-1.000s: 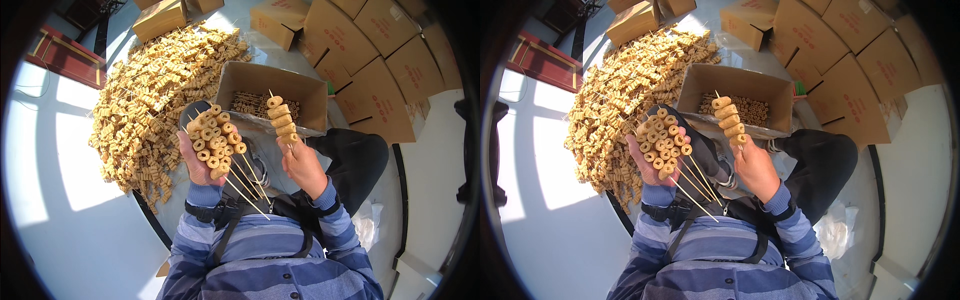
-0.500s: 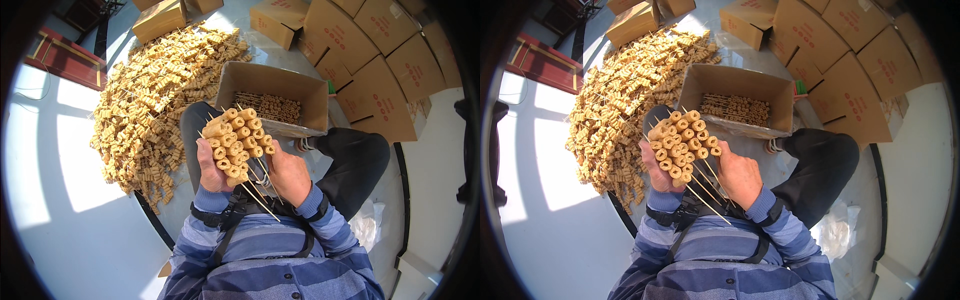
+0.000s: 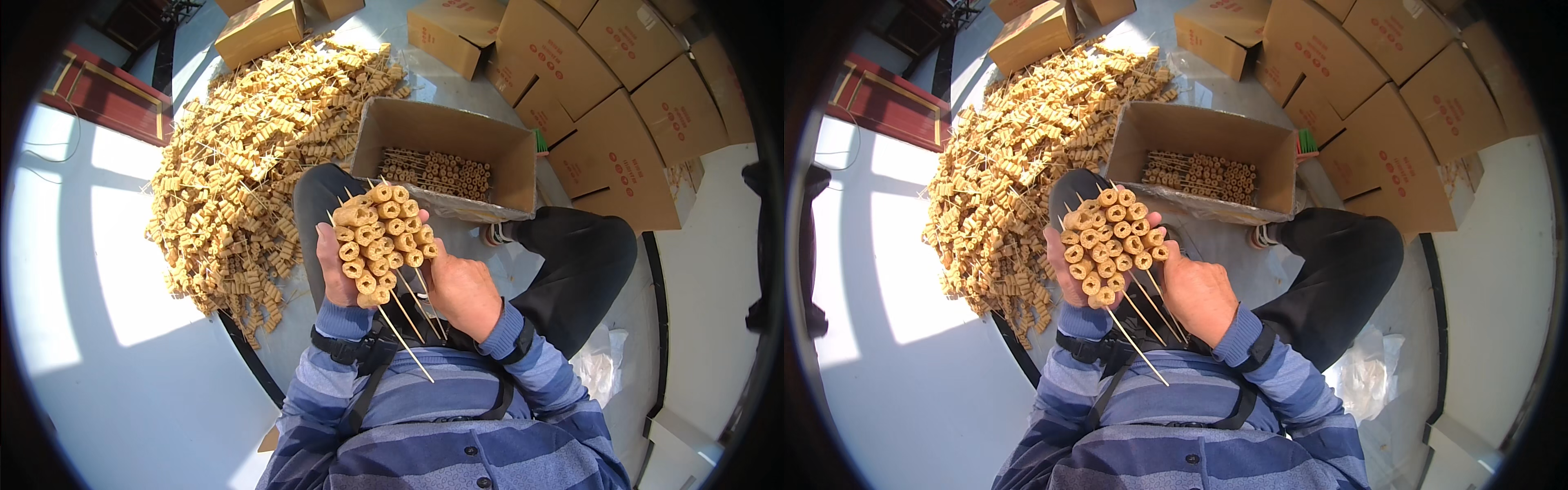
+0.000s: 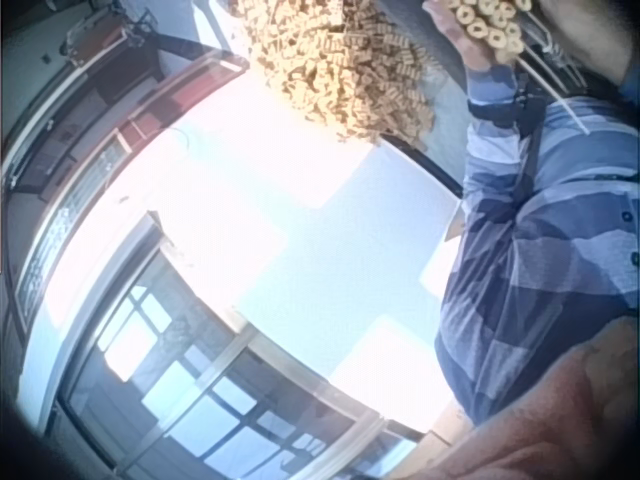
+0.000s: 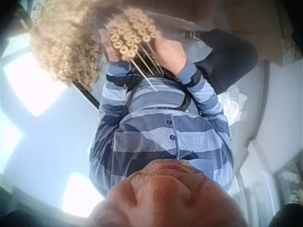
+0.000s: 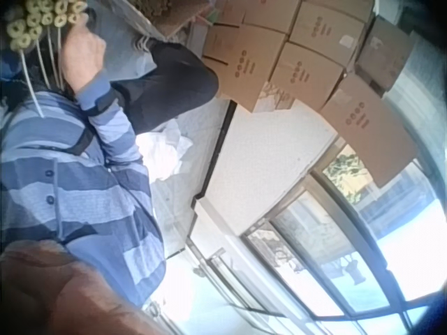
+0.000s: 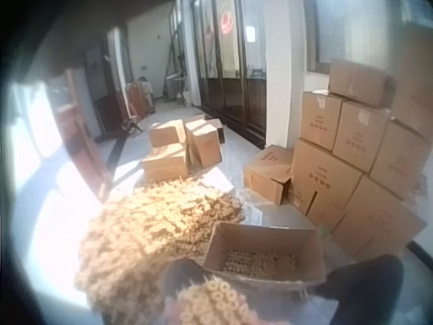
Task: The person sits on the floor and threads small cylindrical snacks onto wooden skewers. They gather the skewers into bundles and place them into a cardboard box. The person adjusts the camera strap briefly before continuing to assemble and pack the skewers.
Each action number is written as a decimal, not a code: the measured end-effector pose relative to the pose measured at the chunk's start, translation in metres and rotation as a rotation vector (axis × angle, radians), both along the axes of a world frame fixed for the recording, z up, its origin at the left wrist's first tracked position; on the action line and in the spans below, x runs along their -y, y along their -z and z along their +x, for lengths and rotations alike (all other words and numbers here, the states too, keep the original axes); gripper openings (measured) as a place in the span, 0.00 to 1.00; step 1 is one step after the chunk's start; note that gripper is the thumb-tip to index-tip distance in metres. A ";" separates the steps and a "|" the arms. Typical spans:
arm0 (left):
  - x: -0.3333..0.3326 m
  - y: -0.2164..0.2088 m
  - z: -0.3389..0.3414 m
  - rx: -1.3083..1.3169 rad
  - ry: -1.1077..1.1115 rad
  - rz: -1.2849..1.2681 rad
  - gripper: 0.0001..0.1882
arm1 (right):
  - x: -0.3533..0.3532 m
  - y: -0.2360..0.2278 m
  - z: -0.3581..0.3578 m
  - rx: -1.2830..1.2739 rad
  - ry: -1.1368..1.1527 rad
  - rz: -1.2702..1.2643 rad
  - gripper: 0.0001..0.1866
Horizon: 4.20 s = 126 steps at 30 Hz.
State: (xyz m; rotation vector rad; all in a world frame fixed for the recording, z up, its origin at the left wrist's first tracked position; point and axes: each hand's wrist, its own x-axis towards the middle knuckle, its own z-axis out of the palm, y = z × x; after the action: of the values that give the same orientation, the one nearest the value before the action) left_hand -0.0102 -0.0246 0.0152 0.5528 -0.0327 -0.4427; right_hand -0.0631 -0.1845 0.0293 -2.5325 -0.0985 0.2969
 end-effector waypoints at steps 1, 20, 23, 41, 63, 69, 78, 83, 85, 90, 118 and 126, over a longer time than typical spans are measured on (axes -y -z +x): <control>-0.001 0.002 0.001 -0.006 -0.004 -0.007 0.56 | -0.002 0.001 -0.001 -0.010 -0.007 0.024 0.12; 0.003 -0.003 -0.002 -0.041 -0.241 0.084 0.44 | -0.042 -0.031 0.029 0.516 -0.121 0.183 0.47; 0.001 -0.003 -0.002 0.053 -0.188 0.143 0.46 | -0.038 -0.023 0.031 0.537 -0.067 0.187 0.42; 0.014 0.009 0.003 -0.021 -0.297 0.258 0.49 | -0.012 -0.015 0.060 -0.006 0.043 0.644 0.57; 0.043 0.051 0.160 -0.079 -0.104 0.158 0.40 | 0.065 0.018 0.217 0.172 -0.061 0.199 0.53; -0.012 0.081 0.167 0.491 -0.107 1.648 0.40 | 0.068 0.080 0.240 0.366 -0.196 -0.256 0.49; -0.023 0.115 0.176 0.477 0.296 1.958 0.15 | 0.050 0.200 0.260 0.452 -0.317 -0.543 0.38; -0.027 0.116 0.178 0.473 0.308 1.898 0.13 | 0.045 0.255 0.269 0.504 -0.303 -0.437 0.33; -0.028 0.115 0.178 0.439 0.363 1.876 0.16 | 0.043 0.274 0.271 0.517 -0.289 -0.383 0.32; -0.026 0.111 0.182 0.447 0.371 1.857 0.18 | 0.047 0.305 0.277 0.467 -0.379 -0.434 0.36; -0.023 0.106 0.184 0.367 0.446 1.833 0.17 | 0.026 0.330 0.280 0.184 -0.366 -0.705 0.50; -0.021 0.102 0.188 0.364 0.426 1.885 0.20 | 0.025 0.322 0.285 0.033 -0.336 -0.642 0.52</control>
State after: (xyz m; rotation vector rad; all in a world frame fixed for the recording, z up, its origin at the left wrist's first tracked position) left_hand 0.1776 -0.0036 -0.0863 2.5125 -0.0790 -0.7040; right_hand 0.2218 -0.2094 -0.2929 -3.1541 -0.5187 0.4793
